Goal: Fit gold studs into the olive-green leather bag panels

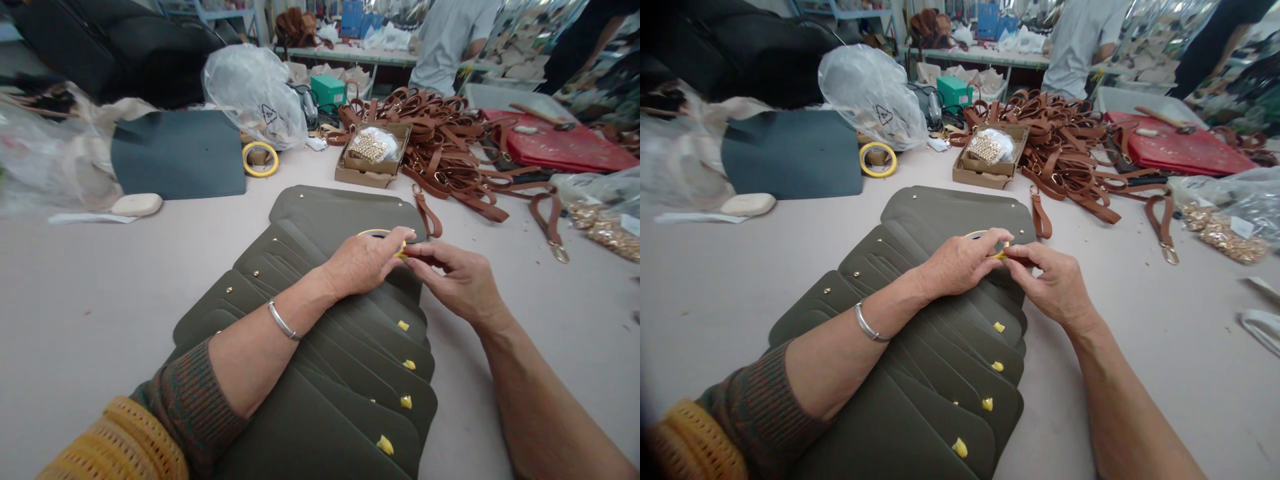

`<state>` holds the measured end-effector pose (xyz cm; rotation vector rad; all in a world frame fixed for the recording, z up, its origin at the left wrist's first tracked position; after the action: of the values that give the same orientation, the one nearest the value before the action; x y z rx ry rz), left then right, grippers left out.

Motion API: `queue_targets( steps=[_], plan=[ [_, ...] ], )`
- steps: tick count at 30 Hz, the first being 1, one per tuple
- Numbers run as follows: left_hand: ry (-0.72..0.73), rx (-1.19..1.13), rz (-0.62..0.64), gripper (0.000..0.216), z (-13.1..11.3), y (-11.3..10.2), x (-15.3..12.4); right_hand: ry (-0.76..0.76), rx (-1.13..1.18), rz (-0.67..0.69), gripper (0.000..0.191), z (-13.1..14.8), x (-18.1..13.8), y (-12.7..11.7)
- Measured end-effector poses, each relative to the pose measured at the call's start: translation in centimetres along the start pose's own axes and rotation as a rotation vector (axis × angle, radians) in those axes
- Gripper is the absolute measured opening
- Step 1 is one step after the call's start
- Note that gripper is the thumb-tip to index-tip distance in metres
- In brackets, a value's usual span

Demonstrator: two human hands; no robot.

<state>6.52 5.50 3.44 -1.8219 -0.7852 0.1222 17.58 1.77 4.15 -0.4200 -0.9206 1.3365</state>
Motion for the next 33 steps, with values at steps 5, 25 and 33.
queue_targets(
  steps=[5,25,33],
  plan=[
    [-0.007,0.022,-0.013,0.036,-0.2,0.1,0.0,-0.077,-0.144,-0.031,0.02,1.1,0.0,0.3],
    [-0.044,0.097,-0.156,0.02,-1.3,-1.2,-0.3,0.512,0.315,-0.188,0.015,-5.4,-0.4,0.4],
    [-0.062,0.297,0.112,0.018,0.2,1.5,-0.2,0.683,0.56,0.033,0.035,-8.6,-1.0,2.3]
  ],
)
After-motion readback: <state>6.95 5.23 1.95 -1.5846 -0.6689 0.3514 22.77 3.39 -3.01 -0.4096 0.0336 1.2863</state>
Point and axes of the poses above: each hand's wrist, its own x-axis towards the middle knuckle, its own y-axis out of the palm, z = x × y, the point moved 9 cm from there along x, towards the middle knuckle, and after that the axes turned 1 degree about x, right-handed, at the moved point
